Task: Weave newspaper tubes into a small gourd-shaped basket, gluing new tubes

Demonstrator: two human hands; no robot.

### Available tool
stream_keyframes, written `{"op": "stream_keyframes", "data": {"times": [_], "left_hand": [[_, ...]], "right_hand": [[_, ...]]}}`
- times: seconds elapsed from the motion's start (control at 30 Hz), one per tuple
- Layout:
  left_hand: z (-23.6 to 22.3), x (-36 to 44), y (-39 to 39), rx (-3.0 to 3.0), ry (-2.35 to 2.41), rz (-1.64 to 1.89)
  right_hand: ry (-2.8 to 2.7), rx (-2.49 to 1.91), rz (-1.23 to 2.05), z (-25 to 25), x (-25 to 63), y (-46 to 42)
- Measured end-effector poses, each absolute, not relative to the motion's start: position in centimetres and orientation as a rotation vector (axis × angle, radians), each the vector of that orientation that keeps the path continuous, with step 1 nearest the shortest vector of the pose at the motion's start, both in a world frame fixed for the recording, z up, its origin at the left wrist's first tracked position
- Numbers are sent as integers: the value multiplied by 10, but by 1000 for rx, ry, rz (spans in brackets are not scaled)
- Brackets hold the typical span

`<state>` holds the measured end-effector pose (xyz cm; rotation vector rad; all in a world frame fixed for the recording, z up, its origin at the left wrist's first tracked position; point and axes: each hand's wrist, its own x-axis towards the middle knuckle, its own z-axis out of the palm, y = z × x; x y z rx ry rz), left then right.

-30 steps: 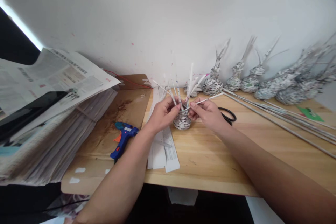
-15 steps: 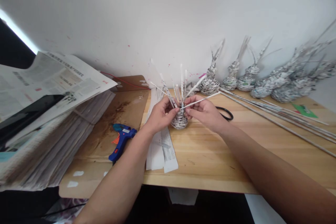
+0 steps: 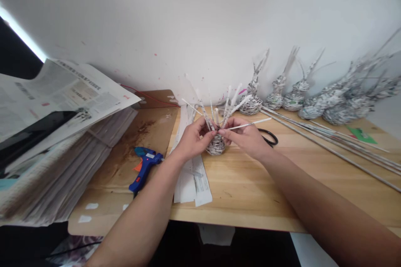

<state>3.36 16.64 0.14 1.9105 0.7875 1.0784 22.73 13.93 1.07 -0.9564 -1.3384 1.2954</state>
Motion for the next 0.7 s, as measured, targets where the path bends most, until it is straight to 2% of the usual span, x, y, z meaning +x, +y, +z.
{"op": "stream_keyframes", "data": {"times": [0.7], "left_hand": [[3, 39, 161, 1891, 890, 1110]], "right_hand": [[-1265, -1036, 1285, 15, 222, 132]]}}
